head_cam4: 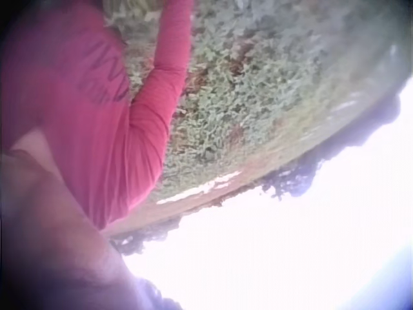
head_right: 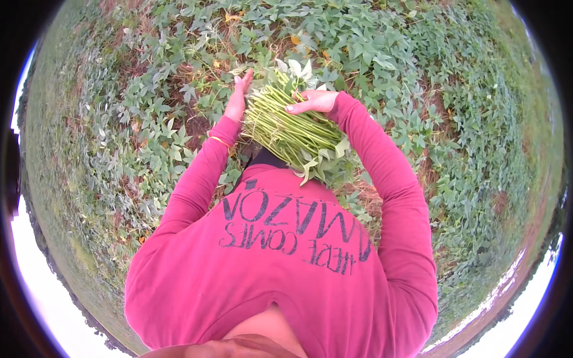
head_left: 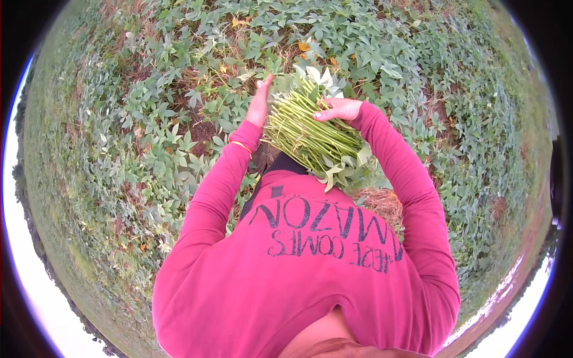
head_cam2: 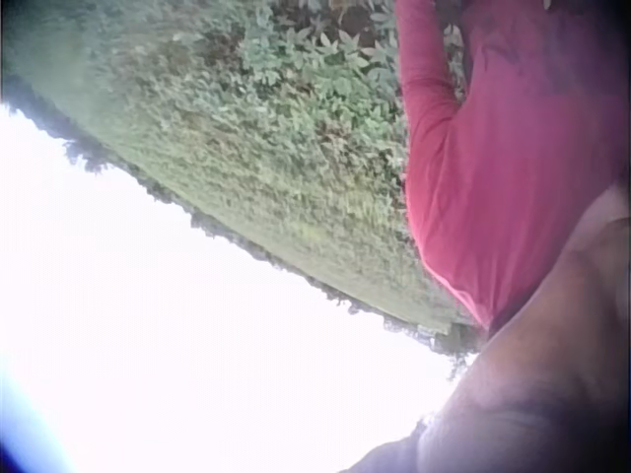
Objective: The person harvests green leafy stems from a field, gathers them into a bunch, and ties the bunch together using a flexible piece of plant material.
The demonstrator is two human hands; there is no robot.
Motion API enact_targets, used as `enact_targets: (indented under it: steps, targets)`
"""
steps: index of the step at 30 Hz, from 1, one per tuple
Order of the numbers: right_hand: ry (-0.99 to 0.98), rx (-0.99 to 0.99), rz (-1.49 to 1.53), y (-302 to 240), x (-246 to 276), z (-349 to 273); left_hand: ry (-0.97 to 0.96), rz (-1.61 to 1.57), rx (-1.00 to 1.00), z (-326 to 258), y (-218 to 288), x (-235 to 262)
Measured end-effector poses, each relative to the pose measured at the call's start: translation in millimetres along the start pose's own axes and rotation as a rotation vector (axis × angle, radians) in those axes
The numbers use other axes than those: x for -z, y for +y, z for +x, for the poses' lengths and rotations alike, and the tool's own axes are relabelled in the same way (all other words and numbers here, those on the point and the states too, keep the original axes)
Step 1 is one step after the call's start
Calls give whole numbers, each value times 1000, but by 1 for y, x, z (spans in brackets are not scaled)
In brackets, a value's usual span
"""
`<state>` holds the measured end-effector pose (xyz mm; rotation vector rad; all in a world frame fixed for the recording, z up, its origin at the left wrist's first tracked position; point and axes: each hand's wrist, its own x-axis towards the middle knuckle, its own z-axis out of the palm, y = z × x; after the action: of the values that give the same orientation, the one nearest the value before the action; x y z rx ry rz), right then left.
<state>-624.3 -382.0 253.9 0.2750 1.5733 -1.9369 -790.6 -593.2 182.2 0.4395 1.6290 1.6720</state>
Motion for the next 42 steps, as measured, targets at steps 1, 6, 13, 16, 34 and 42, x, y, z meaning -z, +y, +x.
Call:
enact_targets:
  steps: [1, 6, 13, 16, 34, 42]
  targets:
    - [4, -8, 60, 5, 0, -4, 84, 62, -97, 2, 6, 1]
    - [-51, 3, 202, -22, -23, -23, -14, 572, -528, -24, 116, -34]
    - [94, 41, -77, -17, -33, -15, -146, 902, -484, -37, 94, -50]
    - [98, 116, 126, -3, -43, -15, -140, 220, -156, -15, 78, -31]
    - [275, 11, -342, 3, -46, -7, -365, 572, -253, -25, 93, -54]
    - [253, 70, -266, -12, -43, -12, -196, 710, -294, -35, 77, -48]
